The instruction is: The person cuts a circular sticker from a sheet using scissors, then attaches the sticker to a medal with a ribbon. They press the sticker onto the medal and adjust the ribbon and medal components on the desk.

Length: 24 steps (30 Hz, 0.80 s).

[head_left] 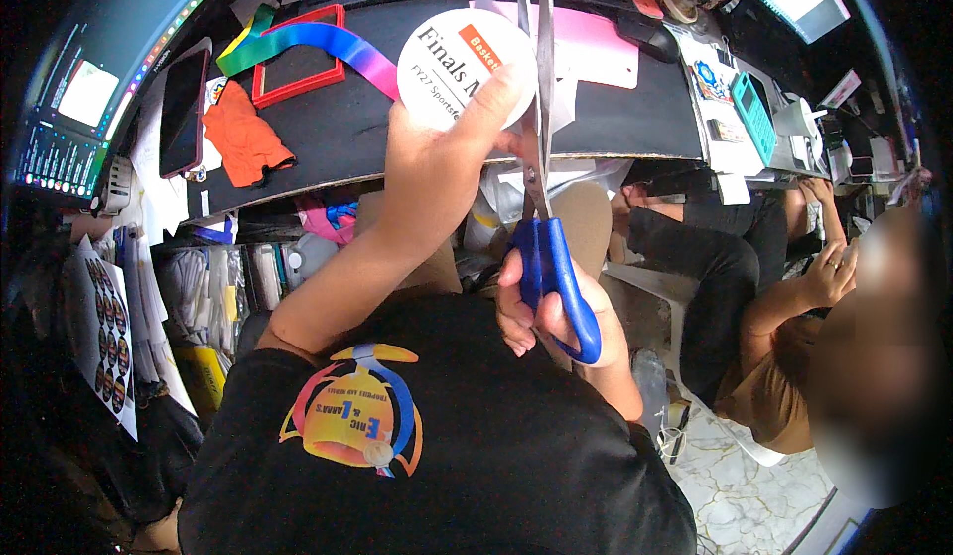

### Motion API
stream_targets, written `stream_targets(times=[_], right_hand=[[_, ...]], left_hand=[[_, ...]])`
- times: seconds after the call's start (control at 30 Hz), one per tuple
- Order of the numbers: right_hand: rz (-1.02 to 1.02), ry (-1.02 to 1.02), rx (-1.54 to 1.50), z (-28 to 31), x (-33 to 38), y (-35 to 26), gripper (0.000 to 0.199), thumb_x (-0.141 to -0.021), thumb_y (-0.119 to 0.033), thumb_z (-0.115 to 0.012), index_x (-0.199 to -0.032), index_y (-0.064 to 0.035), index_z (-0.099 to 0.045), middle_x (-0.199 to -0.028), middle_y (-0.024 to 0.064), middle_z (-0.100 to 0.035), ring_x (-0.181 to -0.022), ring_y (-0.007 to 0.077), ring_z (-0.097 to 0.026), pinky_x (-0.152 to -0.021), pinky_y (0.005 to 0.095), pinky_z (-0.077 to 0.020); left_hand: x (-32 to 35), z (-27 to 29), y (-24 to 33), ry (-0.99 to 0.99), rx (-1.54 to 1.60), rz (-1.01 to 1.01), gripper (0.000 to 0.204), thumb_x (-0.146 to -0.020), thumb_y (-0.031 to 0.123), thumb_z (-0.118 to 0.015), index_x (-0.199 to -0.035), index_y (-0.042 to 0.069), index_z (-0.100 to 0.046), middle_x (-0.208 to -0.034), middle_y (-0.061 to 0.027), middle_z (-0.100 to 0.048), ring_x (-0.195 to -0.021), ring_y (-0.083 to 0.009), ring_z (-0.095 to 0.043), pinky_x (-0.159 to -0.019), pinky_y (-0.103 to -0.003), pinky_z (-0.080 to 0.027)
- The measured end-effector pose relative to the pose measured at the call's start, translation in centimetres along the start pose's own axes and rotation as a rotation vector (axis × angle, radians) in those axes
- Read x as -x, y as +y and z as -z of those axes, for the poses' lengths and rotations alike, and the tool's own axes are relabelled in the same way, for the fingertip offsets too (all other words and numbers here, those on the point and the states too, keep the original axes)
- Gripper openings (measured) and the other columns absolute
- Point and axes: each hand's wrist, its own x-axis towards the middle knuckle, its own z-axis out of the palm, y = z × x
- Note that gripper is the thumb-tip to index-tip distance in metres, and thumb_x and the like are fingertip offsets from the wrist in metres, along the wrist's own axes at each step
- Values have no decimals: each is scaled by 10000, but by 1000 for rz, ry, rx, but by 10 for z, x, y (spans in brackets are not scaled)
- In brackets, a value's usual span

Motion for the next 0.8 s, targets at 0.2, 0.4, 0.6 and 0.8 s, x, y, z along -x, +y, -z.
stream_targets(times=[0.2,0.4,0.6,0.8], right_hand=[[44,-34,-66,5,-1,-7,570,-938,-447,-650,-1234,1,-460,-737,42,-477,-603,134,-500,-558,265,-437],[49,-62,-99,4,0,-12,589,-936,-443,-654,-1247,17,-458,-732,45,-457,-606,132,-491,-549,271,-432],[18,-74,-127,5,3,-17,588,-926,-437,-670,-1237,18,-467,-733,48,-461,-590,124,-464,-533,269,-400],[-18,-94,-116,13,7,-26,579,-915,-408,-691,-1217,35,-470,-717,52,-474,-564,118,-454,-514,259,-376]], left_hand=[[-4,1,2,-67,-110,-17,331,-1012,127,-502,-1255,-98,-504,-1134,-264,-664,-1016,-353,-699,-788,-441,-618],[-4,2,2,-34,4,-50,243,-955,97,-645,-1155,-41,-637,-1063,-107,-716,-931,-147,-701,-791,-255,-547],[-3,3,7,-19,-26,-27,248,-941,101,-664,-1144,-41,-653,-1047,-110,-727,-935,-142,-706,-785,-248,-551],[-5,5,16,-74,-18,-37,248,-930,84,-664,-1142,-45,-653,-1045,-110,-727,-935,-144,-706,-795,-252,-557]])
